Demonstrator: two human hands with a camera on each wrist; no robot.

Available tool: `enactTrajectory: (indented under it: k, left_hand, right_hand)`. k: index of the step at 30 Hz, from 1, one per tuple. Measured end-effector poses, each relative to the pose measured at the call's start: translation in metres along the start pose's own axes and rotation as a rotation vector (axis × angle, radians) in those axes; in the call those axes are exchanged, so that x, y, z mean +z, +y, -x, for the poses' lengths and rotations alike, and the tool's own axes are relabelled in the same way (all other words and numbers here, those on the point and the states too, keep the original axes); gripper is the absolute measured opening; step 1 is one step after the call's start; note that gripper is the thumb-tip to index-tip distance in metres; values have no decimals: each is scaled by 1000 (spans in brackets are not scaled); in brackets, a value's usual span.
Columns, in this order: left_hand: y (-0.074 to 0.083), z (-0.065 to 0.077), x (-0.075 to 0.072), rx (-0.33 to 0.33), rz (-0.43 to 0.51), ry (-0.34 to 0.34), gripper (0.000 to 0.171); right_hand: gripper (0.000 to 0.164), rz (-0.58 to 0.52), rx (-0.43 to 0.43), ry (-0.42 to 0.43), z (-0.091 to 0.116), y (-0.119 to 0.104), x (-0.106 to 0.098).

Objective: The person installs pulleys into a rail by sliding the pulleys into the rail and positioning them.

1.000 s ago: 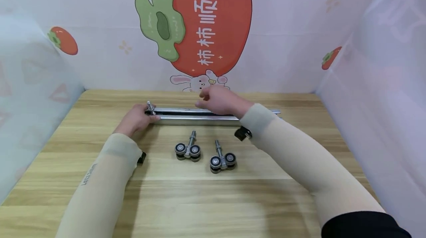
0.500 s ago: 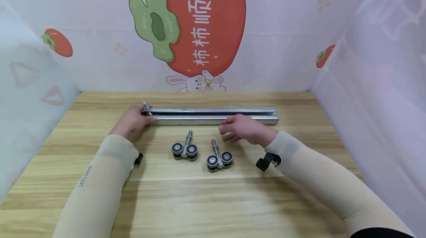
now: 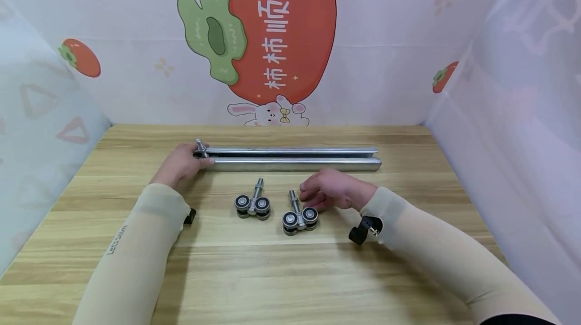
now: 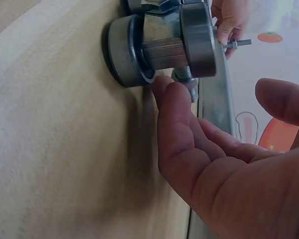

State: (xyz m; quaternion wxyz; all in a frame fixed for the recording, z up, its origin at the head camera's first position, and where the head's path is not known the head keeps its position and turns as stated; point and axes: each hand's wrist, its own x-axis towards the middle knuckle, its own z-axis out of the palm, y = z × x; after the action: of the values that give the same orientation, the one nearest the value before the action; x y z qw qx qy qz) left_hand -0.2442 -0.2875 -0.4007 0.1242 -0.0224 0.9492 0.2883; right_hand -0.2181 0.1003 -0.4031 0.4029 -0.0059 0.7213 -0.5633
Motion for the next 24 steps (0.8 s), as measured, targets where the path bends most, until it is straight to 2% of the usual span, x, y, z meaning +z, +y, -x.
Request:
enactTrajectory:
  k: [17, 24]
  left_hand:
    - [0, -3, 2, 18, -10, 7, 64]
    - [1, -1, 1, 6, -8, -2, 66]
  right_hand:
    - [26, -129, 43, -23, -11, 1, 12]
    - [26, -160, 24, -77, -12, 3, 15]
